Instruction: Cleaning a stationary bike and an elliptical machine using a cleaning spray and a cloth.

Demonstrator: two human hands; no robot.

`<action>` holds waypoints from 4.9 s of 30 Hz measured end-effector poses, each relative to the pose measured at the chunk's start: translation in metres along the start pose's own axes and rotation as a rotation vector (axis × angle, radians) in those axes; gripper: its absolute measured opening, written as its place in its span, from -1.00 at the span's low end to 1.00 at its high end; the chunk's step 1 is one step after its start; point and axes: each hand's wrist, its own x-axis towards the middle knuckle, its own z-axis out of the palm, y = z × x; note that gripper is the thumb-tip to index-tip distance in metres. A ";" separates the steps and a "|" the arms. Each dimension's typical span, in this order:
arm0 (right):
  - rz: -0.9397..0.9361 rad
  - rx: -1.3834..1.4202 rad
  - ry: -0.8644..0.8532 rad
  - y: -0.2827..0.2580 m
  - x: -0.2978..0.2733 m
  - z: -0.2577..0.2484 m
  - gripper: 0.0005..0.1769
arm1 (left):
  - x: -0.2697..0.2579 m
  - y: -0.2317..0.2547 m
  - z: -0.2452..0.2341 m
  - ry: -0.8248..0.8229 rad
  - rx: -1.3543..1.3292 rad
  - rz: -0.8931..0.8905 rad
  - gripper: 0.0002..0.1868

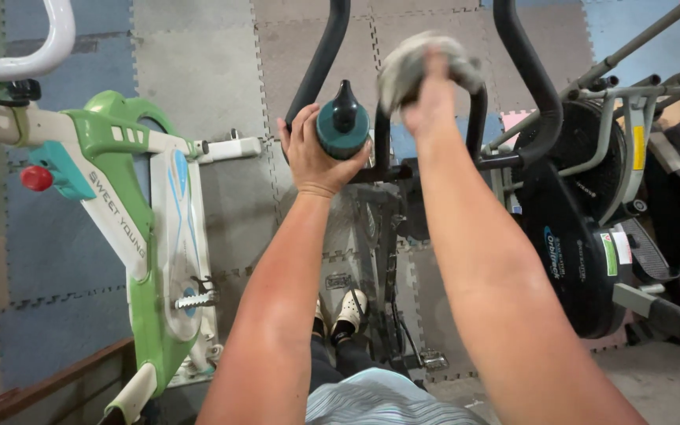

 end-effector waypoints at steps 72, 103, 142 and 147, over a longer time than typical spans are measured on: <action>-1.390 -2.205 -1.139 -0.034 -0.009 -0.038 -0.61 | 0.004 0.013 -0.014 -0.222 -0.002 0.011 -0.14; -1.778 -2.021 -0.862 -0.012 0.009 -0.025 -0.59 | -0.008 -0.015 0.004 -0.086 0.058 0.036 0.03; -1.590 -2.362 -0.681 0.086 -0.060 -0.122 -0.35 | 0.061 -0.022 -0.092 -0.254 -0.411 -0.014 -0.10; -1.157 -1.708 -0.934 0.114 -0.039 -0.105 -0.28 | 0.074 -0.059 -0.091 -0.191 -0.529 0.020 0.03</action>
